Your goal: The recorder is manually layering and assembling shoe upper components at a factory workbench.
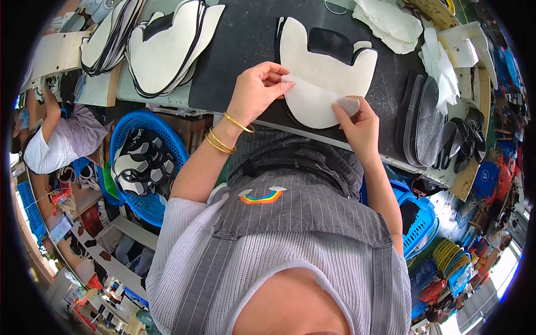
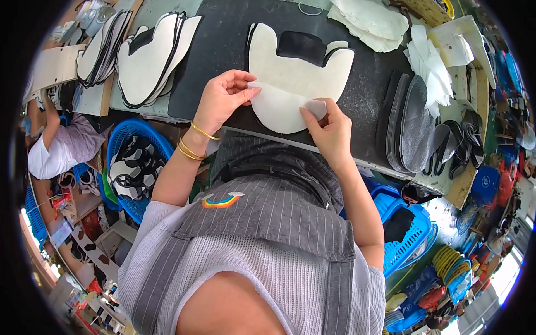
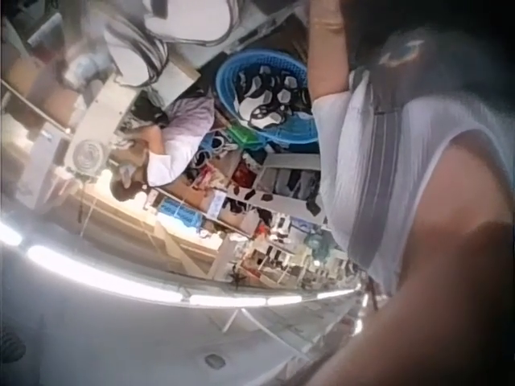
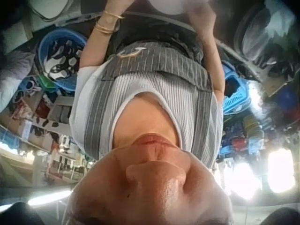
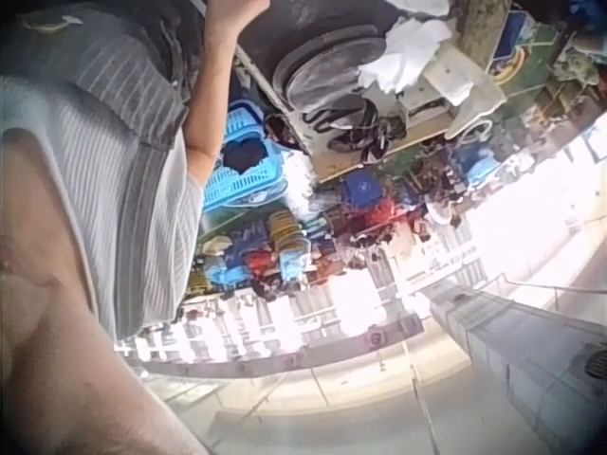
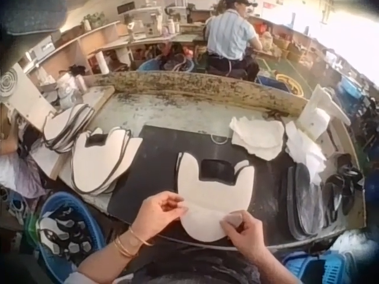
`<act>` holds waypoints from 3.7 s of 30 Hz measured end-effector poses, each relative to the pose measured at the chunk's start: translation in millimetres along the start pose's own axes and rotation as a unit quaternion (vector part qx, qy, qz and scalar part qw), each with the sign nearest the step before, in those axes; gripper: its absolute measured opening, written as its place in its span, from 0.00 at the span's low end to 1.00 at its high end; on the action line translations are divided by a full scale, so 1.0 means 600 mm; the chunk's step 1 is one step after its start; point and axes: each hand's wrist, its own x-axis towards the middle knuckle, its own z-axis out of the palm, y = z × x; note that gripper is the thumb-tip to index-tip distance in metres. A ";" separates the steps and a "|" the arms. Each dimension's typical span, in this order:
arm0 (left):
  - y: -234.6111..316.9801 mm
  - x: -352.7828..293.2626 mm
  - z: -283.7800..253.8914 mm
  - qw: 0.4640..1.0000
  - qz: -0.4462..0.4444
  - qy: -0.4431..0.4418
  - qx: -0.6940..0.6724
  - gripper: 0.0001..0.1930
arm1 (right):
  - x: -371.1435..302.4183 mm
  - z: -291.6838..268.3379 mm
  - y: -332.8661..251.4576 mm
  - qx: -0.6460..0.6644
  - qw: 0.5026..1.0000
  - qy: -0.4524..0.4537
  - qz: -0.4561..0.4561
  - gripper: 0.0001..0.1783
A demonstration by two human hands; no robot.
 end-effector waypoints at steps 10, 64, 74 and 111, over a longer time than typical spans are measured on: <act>-0.008 -0.036 0.029 0.866 0.321 0.146 0.355 0.17 | -0.002 0.003 -0.015 -0.063 0.998 0.017 -0.027 0.11; 0.029 -0.008 0.024 0.760 0.317 -0.238 0.515 0.32 | -0.026 -0.027 0.033 -0.325 0.878 0.015 -0.351 0.33; 0.038 -0.003 0.045 0.719 0.327 -0.236 0.566 0.35 | -0.030 -0.030 0.035 -0.318 0.884 0.014 -0.343 0.34; 0.142 0.245 0.480 0.742 0.550 -0.238 0.300 0.12 | 0.259 -0.487 0.073 -0.490 0.837 0.108 -0.217 0.15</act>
